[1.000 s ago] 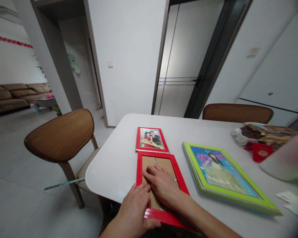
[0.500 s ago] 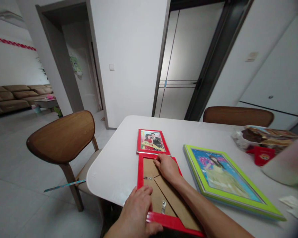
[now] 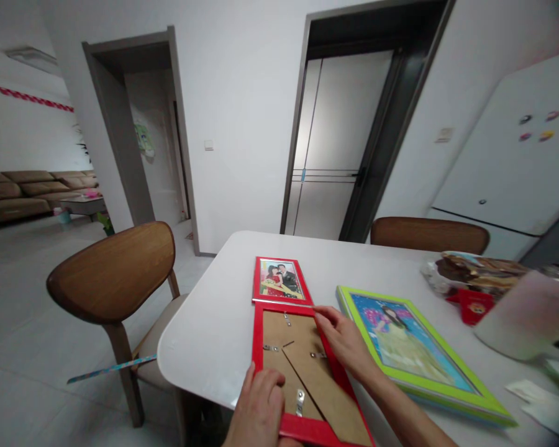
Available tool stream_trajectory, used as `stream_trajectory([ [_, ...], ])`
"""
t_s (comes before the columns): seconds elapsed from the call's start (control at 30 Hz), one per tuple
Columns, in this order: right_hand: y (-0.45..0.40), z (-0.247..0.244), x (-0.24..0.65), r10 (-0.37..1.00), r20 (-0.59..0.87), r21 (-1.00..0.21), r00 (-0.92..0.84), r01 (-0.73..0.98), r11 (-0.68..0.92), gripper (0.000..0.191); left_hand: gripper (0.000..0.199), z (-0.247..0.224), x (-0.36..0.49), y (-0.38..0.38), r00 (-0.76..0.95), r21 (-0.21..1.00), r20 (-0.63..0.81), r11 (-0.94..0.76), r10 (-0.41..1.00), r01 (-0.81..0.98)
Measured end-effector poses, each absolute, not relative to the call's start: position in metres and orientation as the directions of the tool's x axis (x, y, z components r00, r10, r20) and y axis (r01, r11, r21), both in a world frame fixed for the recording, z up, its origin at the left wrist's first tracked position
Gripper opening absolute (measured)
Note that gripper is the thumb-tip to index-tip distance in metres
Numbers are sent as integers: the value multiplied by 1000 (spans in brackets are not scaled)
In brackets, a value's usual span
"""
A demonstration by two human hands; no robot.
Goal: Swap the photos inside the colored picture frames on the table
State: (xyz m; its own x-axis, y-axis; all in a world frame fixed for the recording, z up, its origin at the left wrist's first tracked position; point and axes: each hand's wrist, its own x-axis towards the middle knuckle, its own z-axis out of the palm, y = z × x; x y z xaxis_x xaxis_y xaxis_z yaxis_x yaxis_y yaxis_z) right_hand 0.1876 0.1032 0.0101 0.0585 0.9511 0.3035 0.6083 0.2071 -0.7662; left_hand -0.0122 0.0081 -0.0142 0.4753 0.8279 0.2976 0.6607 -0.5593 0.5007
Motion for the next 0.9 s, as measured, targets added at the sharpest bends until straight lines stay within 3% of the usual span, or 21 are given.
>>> stream_trajectory([
  [0.07, 83, 11, 199, 947, 218, -913, 234, 392, 113, 36, 32, -8, -18, 8, 439, 544, 393, -590, 808, 597],
  [0.13, 60, 10, 196, 951, 34, -999, 309, 45, 21, 38, 24, -1, -18, 6, 370, 637, 459, -589, 808, 497],
  [0.2, 39, 6, 178, 984, -90, -970, 150, -236, -53, 37, 23, 4, -9, 2, 268, 768, 478, -546, 837, 335],
  [0.3, 19, 2, 140, 983, -179, -828, -49, -532, -177, 39, 32, 5, 18, -4, 137, 905, 422, -426, 896, -2],
  [0.43, 16, 7, 133, 976, -205, -701, 70, -707, -96, 44, 40, 21, 50, -4, 11, 904, 362, -348, 932, -249],
  [0.53, 24, 19, 175, 956, -183, -747, 229, -664, 16, 56, 67, 52, 62, 5, 26, 887, 363, -337, 931, -318],
  [0.6, 31, 30, 216, 939, -128, -827, 319, -557, 76, 61, 71, 69, 70, 13, 147, 882, 365, -291, 919, -371],
  [0.77, 50, 51, 317, 875, -112, -993, 472, -89, -80, 63, 64, 60, 109, 35, 365, 899, 307, -141, 879, -415],
  [0.9, 67, 43, 363, 916, 9, -914, 402, 374, -155, 53, 55, 25, 137, 47, 383, 955, 293, -250, 876, -159],
])
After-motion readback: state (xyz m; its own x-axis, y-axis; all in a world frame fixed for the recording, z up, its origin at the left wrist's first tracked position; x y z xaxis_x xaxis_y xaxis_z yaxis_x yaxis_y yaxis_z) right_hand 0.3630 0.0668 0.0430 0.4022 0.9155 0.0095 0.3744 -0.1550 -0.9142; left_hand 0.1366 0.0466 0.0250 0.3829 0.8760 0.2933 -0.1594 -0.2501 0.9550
